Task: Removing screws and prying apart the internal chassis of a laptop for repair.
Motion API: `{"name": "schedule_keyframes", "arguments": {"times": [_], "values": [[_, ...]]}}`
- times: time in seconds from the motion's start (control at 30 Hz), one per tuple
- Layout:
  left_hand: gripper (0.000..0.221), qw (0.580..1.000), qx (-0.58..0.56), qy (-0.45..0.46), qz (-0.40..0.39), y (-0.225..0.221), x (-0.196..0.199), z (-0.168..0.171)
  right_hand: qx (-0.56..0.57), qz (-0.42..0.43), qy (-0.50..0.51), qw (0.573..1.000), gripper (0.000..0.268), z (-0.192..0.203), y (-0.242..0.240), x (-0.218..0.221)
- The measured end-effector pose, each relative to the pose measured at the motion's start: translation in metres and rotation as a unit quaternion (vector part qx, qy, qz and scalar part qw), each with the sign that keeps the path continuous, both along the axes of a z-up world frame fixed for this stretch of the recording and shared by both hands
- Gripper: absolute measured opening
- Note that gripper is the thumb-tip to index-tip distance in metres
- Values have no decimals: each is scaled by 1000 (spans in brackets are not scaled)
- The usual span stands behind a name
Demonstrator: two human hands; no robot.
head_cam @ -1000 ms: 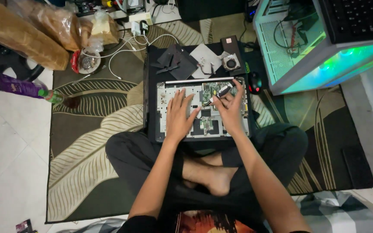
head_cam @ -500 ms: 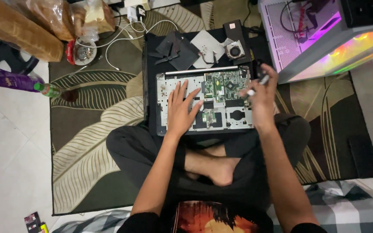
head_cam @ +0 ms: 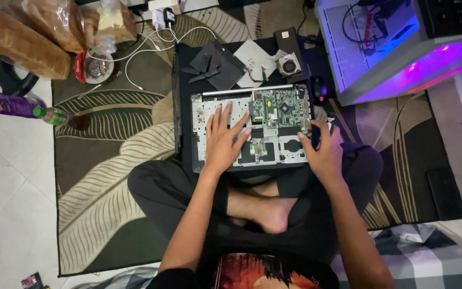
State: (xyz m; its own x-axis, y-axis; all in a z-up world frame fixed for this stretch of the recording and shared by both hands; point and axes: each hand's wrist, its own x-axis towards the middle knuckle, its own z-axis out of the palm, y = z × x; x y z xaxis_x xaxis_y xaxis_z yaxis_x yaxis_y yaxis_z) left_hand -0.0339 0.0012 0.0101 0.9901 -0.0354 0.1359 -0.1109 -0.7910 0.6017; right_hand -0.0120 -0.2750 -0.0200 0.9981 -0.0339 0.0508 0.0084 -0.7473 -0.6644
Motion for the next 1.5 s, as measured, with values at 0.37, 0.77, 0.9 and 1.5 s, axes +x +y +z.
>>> {"name": "schedule_keyframes", "arguments": {"times": [0.37, 0.77, 0.9, 1.5], "values": [[49, 1000, 16, 9, -19, 2, 0, -3, -220, 145, -123, 957, 58, 46, 26, 24], [52, 1000, 11, -1, -23, 3, -1, -2, -342, 222, -301, 862, 22, 12, 8, 56], [63, 1000, -10, -8, -12, 0, 0, -1, -303, 206, -403, 839, 16, 7, -18, 89], [51, 1000, 19, -2, -7, -1, 1, 3, 572, -251, 156, 765, 30, -56, -43, 115]]}}
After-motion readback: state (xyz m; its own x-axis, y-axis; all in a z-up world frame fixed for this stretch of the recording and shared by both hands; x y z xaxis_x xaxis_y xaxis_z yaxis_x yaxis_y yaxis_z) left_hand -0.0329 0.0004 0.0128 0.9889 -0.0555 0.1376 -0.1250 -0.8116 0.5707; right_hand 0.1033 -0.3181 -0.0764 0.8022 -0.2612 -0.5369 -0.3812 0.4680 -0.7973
